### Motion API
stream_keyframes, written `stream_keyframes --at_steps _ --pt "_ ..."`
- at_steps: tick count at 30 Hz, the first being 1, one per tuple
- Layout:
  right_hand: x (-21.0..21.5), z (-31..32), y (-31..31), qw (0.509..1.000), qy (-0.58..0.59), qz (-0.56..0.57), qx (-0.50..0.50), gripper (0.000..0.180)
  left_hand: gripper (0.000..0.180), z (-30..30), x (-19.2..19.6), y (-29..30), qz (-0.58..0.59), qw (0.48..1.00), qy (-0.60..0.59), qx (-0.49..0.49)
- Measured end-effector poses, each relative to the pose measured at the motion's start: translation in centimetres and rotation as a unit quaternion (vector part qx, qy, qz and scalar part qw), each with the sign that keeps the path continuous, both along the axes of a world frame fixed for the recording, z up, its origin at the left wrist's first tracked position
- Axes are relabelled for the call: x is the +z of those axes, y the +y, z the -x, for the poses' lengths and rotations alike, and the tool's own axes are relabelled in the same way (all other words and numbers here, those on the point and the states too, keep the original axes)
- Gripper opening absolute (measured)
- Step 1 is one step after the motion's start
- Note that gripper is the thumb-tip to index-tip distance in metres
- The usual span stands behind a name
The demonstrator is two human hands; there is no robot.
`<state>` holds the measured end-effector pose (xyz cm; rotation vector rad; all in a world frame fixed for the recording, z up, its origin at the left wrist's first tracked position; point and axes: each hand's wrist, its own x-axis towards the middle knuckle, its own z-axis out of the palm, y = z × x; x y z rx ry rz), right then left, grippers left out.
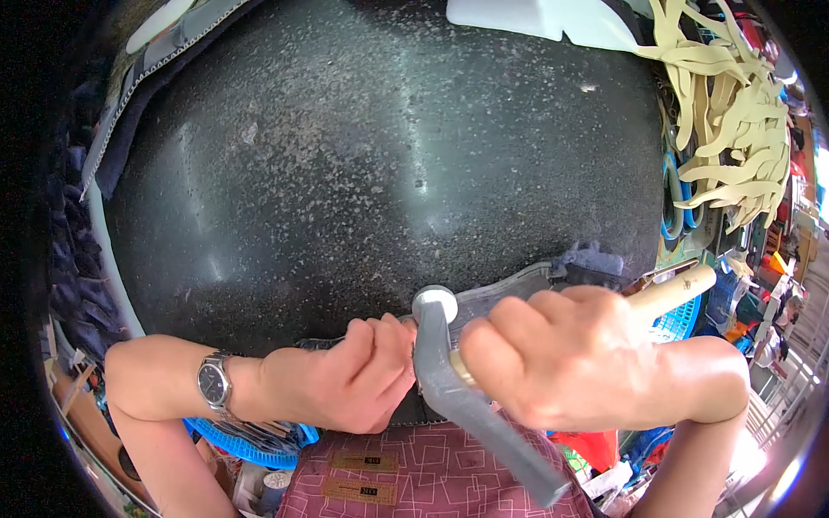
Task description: The worker is assembling shoe components by hammering parts together and organizing them in baskets on a factory workbench.
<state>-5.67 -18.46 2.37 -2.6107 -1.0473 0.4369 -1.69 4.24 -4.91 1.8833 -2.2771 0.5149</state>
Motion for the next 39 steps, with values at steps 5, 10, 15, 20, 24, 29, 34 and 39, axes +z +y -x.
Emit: stream_keyframes --at_steps 5,10,15,20,24,29,34,39 --pt "0.0 0.9 0.5 0.999 -0.017 0.041 0.019 0.019 0.018 -1.7 -0.1 1.0 -0.040 0.955 0.293 -0.001" --pt "0.0 0.2 0.7 0.999 -0.029 -0.013 -0.008 0.022 0.016 -0.5 -1.0 1.5 0.033 0.960 0.273 0.054" --pt "0.2 -0.3 1.0 1.000 0.012 0.023 0.009 0.022 0.018 0.5 -1.0 2.1 0.041 0.922 0.365 0.118" --pt "0.3 0.3 1.7 0.999 0.005 0.031 0.016 0.019 0.020 1.1 -0.2 2.8 0.038 0.894 0.398 0.205" --pt "0.0 0.1 1.5 1.000 0.019 0.021 0.001 0.021 0.033 2.2 -0.7 3.7 0.056 0.865 0.440 0.234" --pt "0.2 -0.2 1.7 1.000 0.014 0.010 0.015 0.023 0.035 3.6 -0.8 3.3 0.085 0.912 0.323 0.236" --pt "0.2 -0.5 2.6 0.999 -0.034 0.000 0.023 0.021 0.028 3.3 -0.4 3.2 0.056 0.950 0.233 0.202" --pt "0.0 -0.1 2.8 0.999 0.031 0.025 0.024 0.019 0.026 1.7 0.4 4.2 -0.028 0.842 0.482 0.240"
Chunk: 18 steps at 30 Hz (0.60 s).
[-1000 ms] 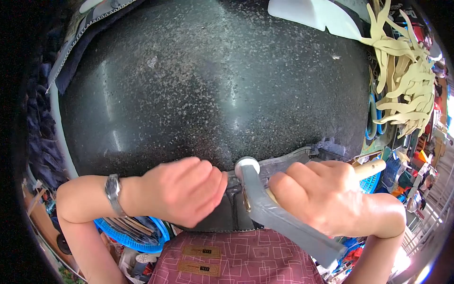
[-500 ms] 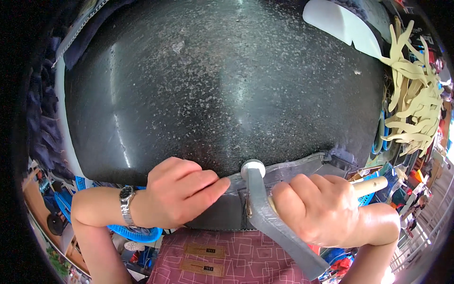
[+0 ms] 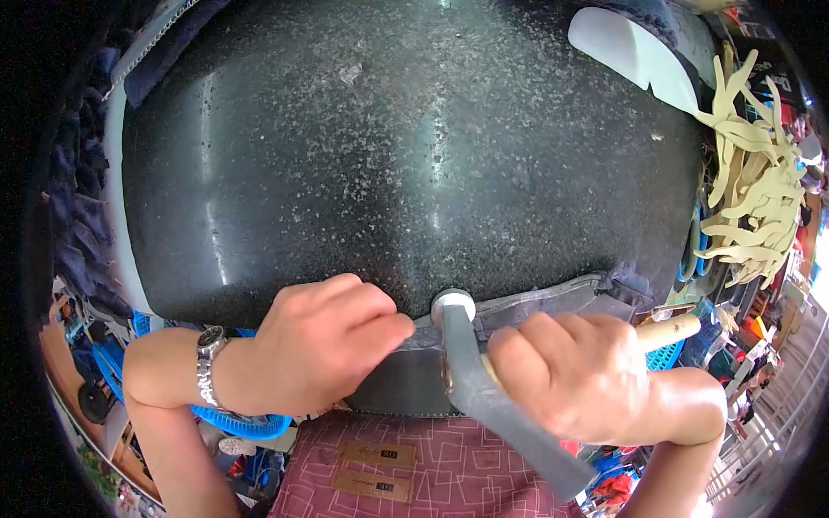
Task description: The worker is assembling shoe components by hammering parts together and organizing them in baskets on a factory workbench.
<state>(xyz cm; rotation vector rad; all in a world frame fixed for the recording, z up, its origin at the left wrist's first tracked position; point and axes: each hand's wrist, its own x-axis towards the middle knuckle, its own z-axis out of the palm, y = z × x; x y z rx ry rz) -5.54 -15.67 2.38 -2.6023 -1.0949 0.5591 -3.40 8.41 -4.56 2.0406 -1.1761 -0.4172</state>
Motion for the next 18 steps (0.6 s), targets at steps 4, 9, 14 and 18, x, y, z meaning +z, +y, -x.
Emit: stream_keyframes --at_steps 4,9,14,18 --pt "-0.4 -0.1 0.9 0.998 -0.036 -0.056 -0.020 0.018 0.025 0.4 0.3 0.4 0.000 0.979 -0.181 -0.096" --pt "-0.5 0.0 1.5 1.000 -0.027 -0.010 0.003 0.016 0.018 -1.8 0.0 1.3 0.013 0.989 -0.079 -0.123" --pt "-0.3 0.3 2.2 1.000 -0.017 -0.012 0.017 0.015 0.022 -2.9 -0.5 2.2 0.013 0.973 -0.161 -0.165" --pt "-1.1 -0.4 2.5 0.999 -0.005 -0.043 0.012 0.016 0.026 -1.9 -0.6 3.4 0.027 0.957 -0.209 -0.198"
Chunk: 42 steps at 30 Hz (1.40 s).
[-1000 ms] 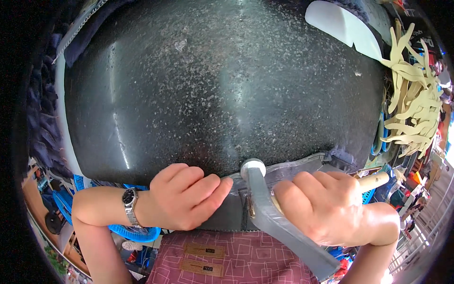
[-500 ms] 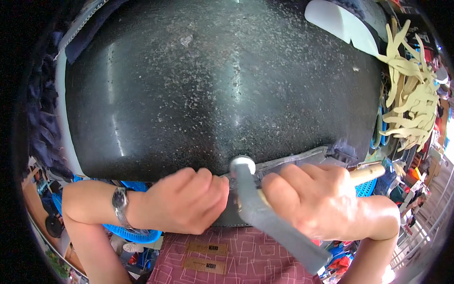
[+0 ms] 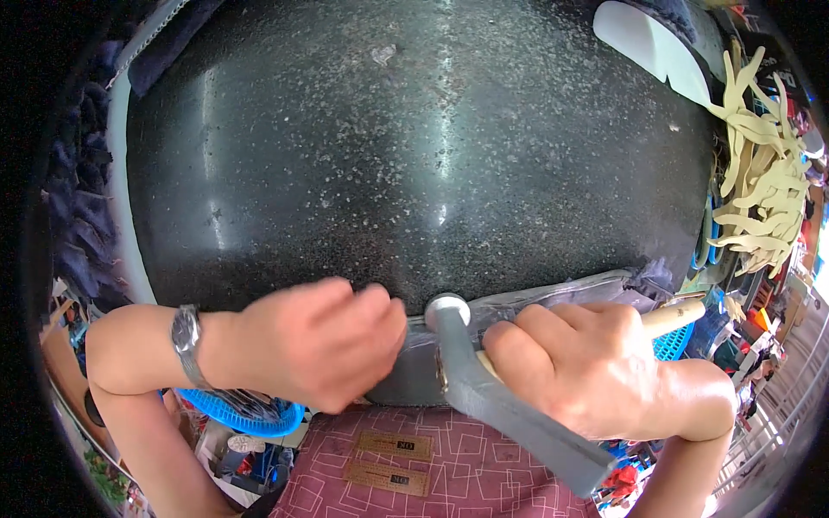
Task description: The worker is assembling shoe components by hammering parts together and organizing them in baskets on a factory workbench.
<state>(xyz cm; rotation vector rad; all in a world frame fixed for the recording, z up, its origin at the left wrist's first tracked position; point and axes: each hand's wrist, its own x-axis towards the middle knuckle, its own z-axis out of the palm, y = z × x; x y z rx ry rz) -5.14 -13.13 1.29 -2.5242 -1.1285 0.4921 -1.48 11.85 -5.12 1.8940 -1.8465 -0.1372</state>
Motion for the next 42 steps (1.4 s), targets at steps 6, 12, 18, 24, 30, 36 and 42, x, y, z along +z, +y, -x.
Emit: stream_keyframes --at_steps 6,12,18,24,30,36,42 --pt "0.5 0.7 0.6 1.000 0.010 0.017 -0.005 0.021 0.030 -0.4 0.0 0.8 0.011 0.990 0.134 0.033" --pt "0.7 0.6 2.2 1.000 0.005 0.019 0.000 0.019 0.033 1.9 -0.2 1.5 0.038 0.993 -0.027 0.113" --pt "0.3 0.9 2.3 1.000 -0.005 0.011 -0.025 0.021 0.025 4.9 -0.4 1.1 0.061 0.918 0.165 0.355" --pt "0.5 1.1 2.6 0.998 0.008 0.005 -0.069 0.024 0.028 4.8 -1.1 0.8 0.130 0.903 0.102 0.398" --pt "0.5 1.5 3.1 0.996 -0.029 0.044 -0.068 0.021 0.028 4.3 -1.6 2.1 0.149 0.931 0.104 0.318" --pt "0.6 0.6 2.4 0.997 0.019 -0.005 -0.069 0.023 0.021 4.6 -1.1 1.9 0.100 0.962 -0.010 0.254" --pt "0.8 0.6 2.6 0.999 0.018 0.032 -0.031 0.025 0.032 4.5 -2.2 1.8 0.142 0.936 0.067 0.315"
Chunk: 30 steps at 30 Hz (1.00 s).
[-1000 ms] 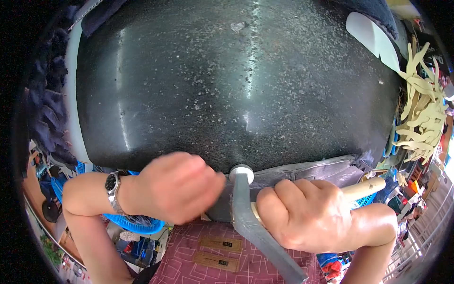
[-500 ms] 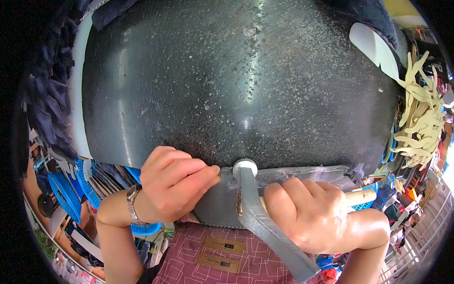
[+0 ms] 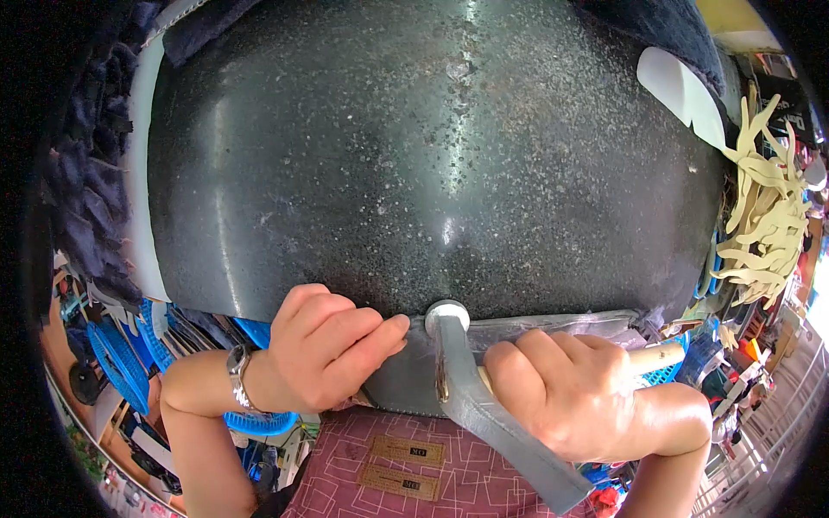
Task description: The worker is assembling shoe components by hammering parts together and organizing them in baskets on a factory workbench.
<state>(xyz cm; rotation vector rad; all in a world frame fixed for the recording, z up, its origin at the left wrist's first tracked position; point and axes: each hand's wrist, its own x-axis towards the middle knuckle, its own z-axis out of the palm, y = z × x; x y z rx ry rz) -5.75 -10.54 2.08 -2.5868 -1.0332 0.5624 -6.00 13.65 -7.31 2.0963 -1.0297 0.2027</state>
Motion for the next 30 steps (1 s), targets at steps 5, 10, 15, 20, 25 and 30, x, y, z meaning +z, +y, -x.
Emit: stream_keyframes --at_steps 5,10,15,20,25,30 --pt "-0.2 0.1 0.2 1.000 0.012 -0.009 -0.023 0.023 0.024 0.6 0.9 0.3 -0.097 0.986 -0.116 -0.068" --pt "-0.6 0.4 -0.1 1.000 -0.013 -0.007 0.008 0.027 0.021 1.0 0.9 -0.9 -0.211 0.920 -0.327 -0.052" --pt "-0.8 0.0 0.3 0.995 -0.090 -0.053 0.006 0.025 0.018 1.5 1.0 -1.3 -0.260 0.880 -0.397 -0.027" --pt "-0.1 -0.7 0.6 0.994 -0.092 -0.042 0.033 0.023 0.016 1.4 1.7 -1.1 -0.256 0.901 -0.351 -0.025" --pt "0.9 -0.7 1.0 0.994 -0.080 0.012 0.080 0.018 0.037 1.9 0.8 -0.2 -0.072 0.994 -0.060 0.056" --pt "3.6 -1.2 -2.4 0.988 -0.122 0.075 -0.064 0.040 0.020 2.5 0.4 -1.9 0.068 0.996 0.048 0.024"
